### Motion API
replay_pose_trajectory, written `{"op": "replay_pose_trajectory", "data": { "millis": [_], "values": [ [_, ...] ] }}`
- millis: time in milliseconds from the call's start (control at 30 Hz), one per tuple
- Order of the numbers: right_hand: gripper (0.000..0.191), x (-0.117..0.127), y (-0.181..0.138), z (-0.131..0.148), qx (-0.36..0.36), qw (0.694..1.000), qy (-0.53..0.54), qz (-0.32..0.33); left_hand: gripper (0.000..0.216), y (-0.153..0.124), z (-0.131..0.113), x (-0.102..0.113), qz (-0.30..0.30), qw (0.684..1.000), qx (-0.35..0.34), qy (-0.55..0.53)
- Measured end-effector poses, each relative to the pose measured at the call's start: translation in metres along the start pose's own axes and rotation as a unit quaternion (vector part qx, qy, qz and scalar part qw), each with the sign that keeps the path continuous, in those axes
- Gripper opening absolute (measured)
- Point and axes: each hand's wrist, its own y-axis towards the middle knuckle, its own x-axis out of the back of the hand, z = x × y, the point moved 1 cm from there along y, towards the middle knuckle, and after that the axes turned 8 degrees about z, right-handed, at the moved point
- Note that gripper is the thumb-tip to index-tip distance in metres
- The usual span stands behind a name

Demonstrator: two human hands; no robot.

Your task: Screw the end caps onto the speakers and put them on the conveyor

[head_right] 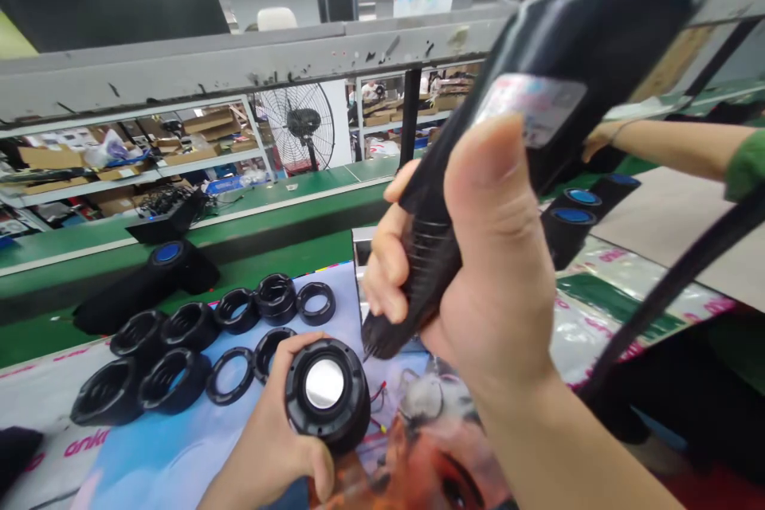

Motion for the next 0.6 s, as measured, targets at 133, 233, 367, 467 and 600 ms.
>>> {"op": "replay_pose_trajectory", "data": {
  "millis": [133,233,367,467,600],
  "values": [
    [0.064,-0.031,-0.009,0.011,-0.057,0.992,0.068,0.091,0.119,0.0,-0.009,-0.003,0.019,1.0,-0.005,0.0],
    [0.059,-0.041,-0.018,0.003,-0.093,0.975,0.127,0.156,0.115,0.0,-0.014,-0.004,0.034,0.999,-0.018,0.015],
    [0.054,-0.043,-0.029,-0.007,-0.117,0.965,0.13,0.196,0.111,0.0,-0.013,-0.004,0.037,0.997,-0.048,0.05],
    [0.061,-0.042,-0.034,-0.013,-0.129,0.96,0.106,0.223,0.111,0.0,-0.009,-0.003,0.031,0.996,-0.057,0.053],
    [0.073,-0.039,-0.037,-0.019,-0.15,0.949,0.075,0.269,0.107,0.0,-0.008,-0.003,0.027,0.996,-0.061,0.055]
  ]
}}
